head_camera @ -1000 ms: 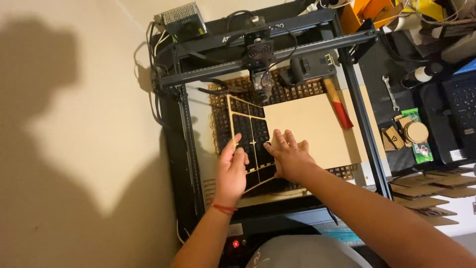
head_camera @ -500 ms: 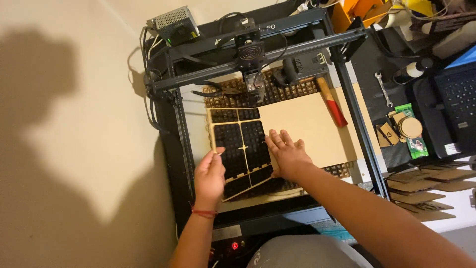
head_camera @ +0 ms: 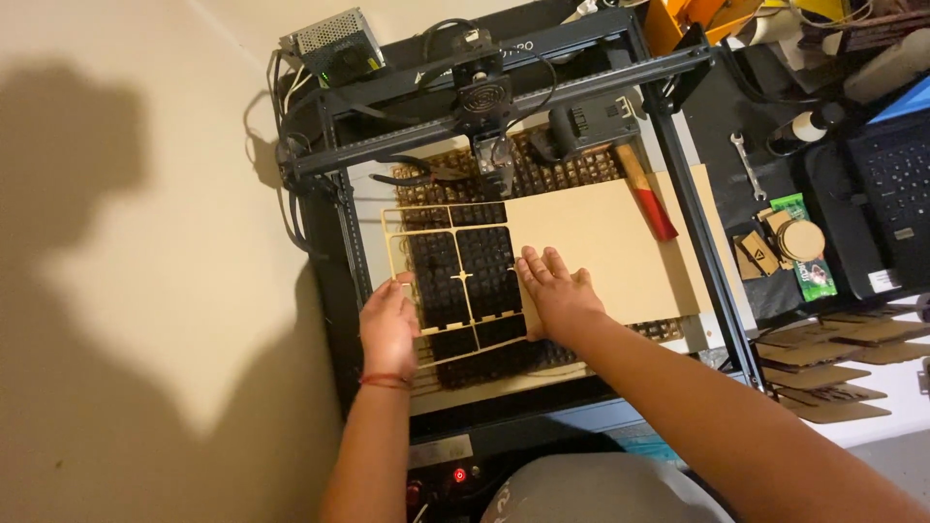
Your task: The person removes laser-cut wooden pieces from a 3D printer bed and places them on a desk. They then pick up and manipulate various wooden components, including a frame and a small box-like structure, appearing to assemble or inspect them.
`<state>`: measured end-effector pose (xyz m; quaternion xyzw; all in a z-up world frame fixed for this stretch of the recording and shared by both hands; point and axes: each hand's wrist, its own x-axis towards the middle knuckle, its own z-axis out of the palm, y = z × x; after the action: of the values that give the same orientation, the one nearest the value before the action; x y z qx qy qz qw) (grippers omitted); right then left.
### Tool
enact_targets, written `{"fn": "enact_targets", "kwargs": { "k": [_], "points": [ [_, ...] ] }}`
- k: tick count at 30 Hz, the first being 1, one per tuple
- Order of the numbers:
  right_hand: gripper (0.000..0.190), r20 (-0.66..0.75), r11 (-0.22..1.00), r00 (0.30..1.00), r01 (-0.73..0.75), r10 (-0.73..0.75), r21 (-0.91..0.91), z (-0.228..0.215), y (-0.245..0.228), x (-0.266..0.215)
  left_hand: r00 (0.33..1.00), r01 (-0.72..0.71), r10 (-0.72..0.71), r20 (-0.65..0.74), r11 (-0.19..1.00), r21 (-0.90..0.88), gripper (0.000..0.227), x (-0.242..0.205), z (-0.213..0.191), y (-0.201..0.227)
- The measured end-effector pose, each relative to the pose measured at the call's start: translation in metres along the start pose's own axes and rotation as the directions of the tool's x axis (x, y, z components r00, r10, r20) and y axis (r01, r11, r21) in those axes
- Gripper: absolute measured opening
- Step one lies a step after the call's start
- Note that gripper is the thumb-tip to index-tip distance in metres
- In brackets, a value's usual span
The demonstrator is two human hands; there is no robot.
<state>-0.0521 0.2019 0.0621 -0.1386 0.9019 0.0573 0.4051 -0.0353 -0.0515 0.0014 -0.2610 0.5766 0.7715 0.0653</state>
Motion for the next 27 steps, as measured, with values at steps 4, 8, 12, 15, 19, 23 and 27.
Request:
{"fn": "enact_targets", "kwargs": {
  "k": [4, 8, 12, 15, 19, 23, 27],
  "points": [
    [0.118, -0.010, 1.000, 1.000, 0.015, -0.015, -0.018, -0.001, 0.003, 0.001, 0.992, -0.081, 0.087, -0.087, 0.994, 0.067, 0.031, -0.078, 0.055, 0.044],
    [0.125, 0.079, 1.000, 0.997, 0.023, -0.024, 0.012, -0.012, 0.003, -0.005, 0.970, -0.222, 0.242, 0.005, 0.883, 0.414, 0.031, -0.121, 0.059, 0.051],
    [0.127, 0.078, 1.000, 0.997, 0.028, -0.027, -0.006, -0.009, 0.002, -0.005, 0.975, -0.034, 0.085, -0.207, 0.970, 0.241, 0.029, -0.131, 0.041, 0.032],
    [0.127, 0.064, 0.998, 0.998, 0.027, -0.024, -0.052, -0.006, 0.003, -0.002, 0.942, -0.118, 0.207, -0.264, 0.941, 0.316, 0.028, -0.142, 0.035, 0.022],
    [0.124, 0.057, 0.999, 0.998, 0.035, -0.033, -0.041, -0.009, 0.004, -0.004, 0.892, -0.319, 0.365, -0.265, 0.926, 0.200, 0.025, -0.147, 0.004, 0.036],
    [0.129, 0.048, 0.999, 0.999, 0.023, -0.021, -0.038, -0.002, 0.002, -0.005, 0.816, -0.414, 0.438, -0.378, 0.898, 0.148, 0.029, -0.160, 0.002, 0.085],
    [0.125, 0.027, 0.999, 0.999, 0.023, -0.022, -0.029, -0.012, 0.001, -0.012, 0.830, -0.554, 0.518, -0.206, 0.807, -0.204, 0.026, -0.170, 0.018, 0.095]
  ]
}}
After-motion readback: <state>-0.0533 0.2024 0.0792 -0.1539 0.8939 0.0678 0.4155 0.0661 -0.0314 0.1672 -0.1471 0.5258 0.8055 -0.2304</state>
